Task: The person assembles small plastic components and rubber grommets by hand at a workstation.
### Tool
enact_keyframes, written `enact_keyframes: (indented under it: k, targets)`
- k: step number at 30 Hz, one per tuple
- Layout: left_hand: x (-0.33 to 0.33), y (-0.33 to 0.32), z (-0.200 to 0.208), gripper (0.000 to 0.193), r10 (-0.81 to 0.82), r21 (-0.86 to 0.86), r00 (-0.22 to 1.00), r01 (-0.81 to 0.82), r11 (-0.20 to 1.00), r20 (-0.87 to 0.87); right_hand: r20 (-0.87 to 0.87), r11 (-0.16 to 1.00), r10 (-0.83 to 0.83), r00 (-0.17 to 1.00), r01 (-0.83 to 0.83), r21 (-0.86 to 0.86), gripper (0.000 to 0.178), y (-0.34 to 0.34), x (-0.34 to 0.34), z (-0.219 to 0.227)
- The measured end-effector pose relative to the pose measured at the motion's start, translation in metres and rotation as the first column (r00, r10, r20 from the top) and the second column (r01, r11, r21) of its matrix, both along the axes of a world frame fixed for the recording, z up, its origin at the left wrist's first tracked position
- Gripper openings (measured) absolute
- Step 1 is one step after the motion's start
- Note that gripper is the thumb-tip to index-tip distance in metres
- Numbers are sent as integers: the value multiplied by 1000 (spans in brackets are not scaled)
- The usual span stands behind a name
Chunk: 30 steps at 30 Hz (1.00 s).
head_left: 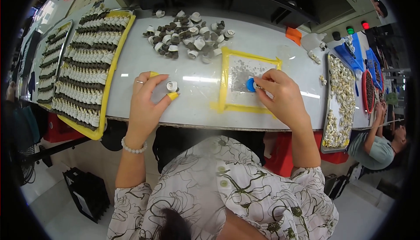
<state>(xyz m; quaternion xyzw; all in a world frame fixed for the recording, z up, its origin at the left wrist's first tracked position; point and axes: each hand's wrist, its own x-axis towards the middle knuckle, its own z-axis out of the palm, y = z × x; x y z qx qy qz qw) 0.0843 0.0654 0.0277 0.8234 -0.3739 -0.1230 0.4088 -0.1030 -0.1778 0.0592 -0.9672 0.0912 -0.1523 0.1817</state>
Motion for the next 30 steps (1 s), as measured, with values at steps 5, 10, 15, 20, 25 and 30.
enact_keyframes:
  k: [5, 10, 15, 20, 25, 30]
  targets:
    - [-5, -9, -4, 32, -46, -62, 990, 55, 997, 135, -54, 998, -26, 998, 23, -55, 15, -1, 1, 2]
    - [-22, -14, -4, 34, -196, -424, 848, -37, 905, -492, 63, 940, -114, 991, 87, 330, 18, -3, -6, -11]
    - [-40, -32, -7, 33, -405, -550, 653, -21, 835, -640, 94, 822, -210, 973, 124, 556, 24, 4, -13, -15]
    - [-58, -51, -13, 32, -468, -573, 549, -24, 819, -693, 124, 740, -221, 967, 84, 667, 27, 9, -18, -18]
    - [-63, -54, -16, 39, -460, -544, 532, -2, 839, -711, 169, 658, -191, 967, -2, 753, 26, 14, -18, -18]
    - [-64, -57, -14, 44, -462, -552, 577, 24, 834, -674, 166, 639, -167, 972, -22, 768, 26, 20, -17, -16]
